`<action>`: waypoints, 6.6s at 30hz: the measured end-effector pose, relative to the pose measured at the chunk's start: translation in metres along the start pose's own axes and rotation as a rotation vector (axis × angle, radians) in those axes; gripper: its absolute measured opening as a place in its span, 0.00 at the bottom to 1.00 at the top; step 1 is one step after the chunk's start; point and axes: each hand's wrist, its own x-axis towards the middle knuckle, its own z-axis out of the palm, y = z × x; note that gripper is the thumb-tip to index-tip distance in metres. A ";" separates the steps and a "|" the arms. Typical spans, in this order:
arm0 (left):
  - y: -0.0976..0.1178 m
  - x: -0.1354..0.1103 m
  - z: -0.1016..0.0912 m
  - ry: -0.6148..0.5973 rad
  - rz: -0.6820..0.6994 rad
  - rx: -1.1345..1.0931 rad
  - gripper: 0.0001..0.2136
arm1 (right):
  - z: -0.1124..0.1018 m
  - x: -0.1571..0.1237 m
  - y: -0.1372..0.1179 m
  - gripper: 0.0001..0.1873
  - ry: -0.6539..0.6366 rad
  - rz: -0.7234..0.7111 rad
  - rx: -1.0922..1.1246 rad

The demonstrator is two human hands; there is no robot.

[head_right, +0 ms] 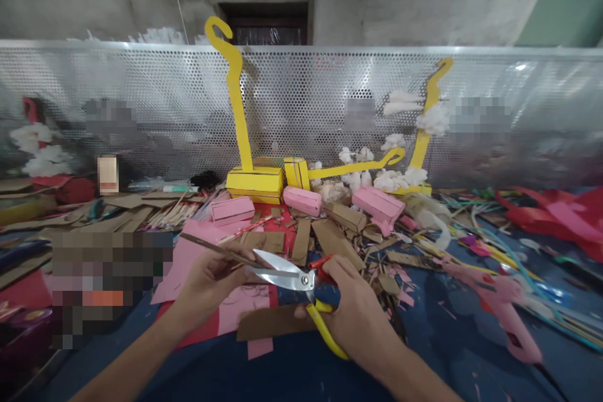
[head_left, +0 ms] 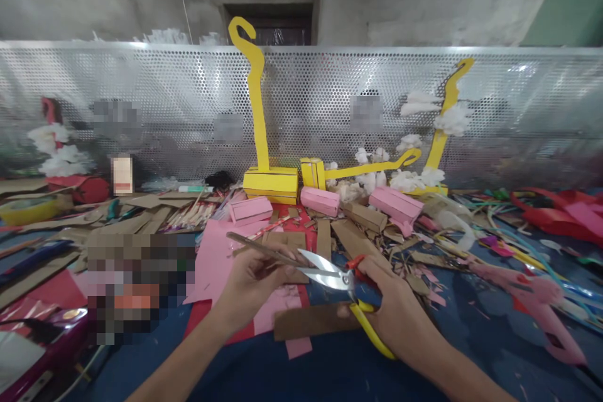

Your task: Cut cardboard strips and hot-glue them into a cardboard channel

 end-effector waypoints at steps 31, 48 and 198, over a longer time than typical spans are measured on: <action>0.015 -0.006 -0.003 -0.002 0.102 0.137 0.05 | -0.005 -0.004 -0.004 0.12 -0.079 0.051 -0.070; 0.009 -0.004 -0.001 0.019 0.083 0.069 0.04 | 0.000 -0.005 0.002 0.14 0.022 -0.001 -0.093; -0.008 -0.008 0.008 0.079 0.043 0.072 0.08 | 0.002 -0.005 -0.002 0.17 0.139 -0.221 -0.218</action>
